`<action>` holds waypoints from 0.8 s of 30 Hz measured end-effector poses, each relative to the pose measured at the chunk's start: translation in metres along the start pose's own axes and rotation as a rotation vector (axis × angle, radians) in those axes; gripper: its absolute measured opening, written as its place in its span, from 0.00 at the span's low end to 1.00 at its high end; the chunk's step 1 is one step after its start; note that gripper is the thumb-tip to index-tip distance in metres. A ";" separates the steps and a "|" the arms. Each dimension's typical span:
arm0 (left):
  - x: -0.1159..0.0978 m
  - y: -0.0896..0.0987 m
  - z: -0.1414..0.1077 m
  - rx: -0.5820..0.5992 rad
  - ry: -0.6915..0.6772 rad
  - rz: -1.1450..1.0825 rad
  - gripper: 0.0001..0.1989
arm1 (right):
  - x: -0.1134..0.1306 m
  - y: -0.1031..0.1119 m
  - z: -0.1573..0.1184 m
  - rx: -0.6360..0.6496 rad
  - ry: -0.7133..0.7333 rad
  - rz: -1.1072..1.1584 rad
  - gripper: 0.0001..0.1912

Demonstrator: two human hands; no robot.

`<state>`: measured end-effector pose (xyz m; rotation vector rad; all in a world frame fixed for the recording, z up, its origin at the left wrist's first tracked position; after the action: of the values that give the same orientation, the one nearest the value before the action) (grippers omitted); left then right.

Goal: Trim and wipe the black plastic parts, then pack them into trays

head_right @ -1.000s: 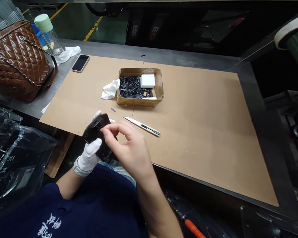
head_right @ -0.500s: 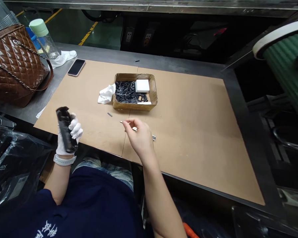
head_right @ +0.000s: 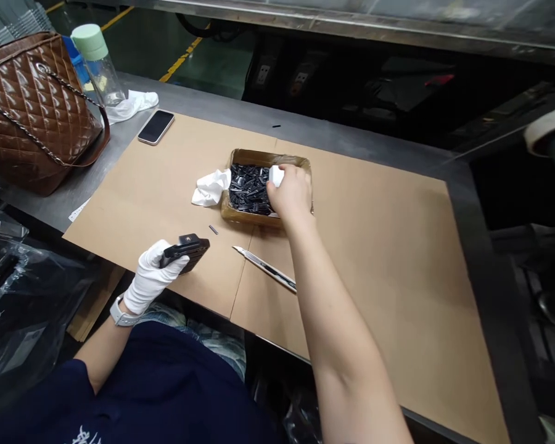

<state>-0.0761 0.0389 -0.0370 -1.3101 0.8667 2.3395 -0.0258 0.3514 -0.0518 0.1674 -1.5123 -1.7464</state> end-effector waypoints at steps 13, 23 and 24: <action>-0.003 0.010 0.007 0.099 0.134 0.229 0.09 | 0.115 -0.033 -0.020 0.259 0.485 -0.047 0.08; 0.011 0.009 0.014 0.179 0.304 0.199 0.06 | 0.135 0.018 -0.129 0.571 0.439 0.742 0.19; 0.013 0.007 0.013 0.171 0.318 0.126 0.06 | 0.139 0.018 -0.138 0.544 0.510 0.704 0.21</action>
<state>-0.0960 0.0417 -0.0405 -1.6192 1.2485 2.1200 -0.0318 0.1575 -0.0197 0.2865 -1.3878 -0.6542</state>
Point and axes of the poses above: each hand's wrist, its own z-axis towards the middle knuckle, its own y-axis out of the back of the hand, x = y × z, the point moved 2 cm from there along z, towards the middle knuckle, and after that the axes turned 2 degrees about -z, right-handed, at the moved point
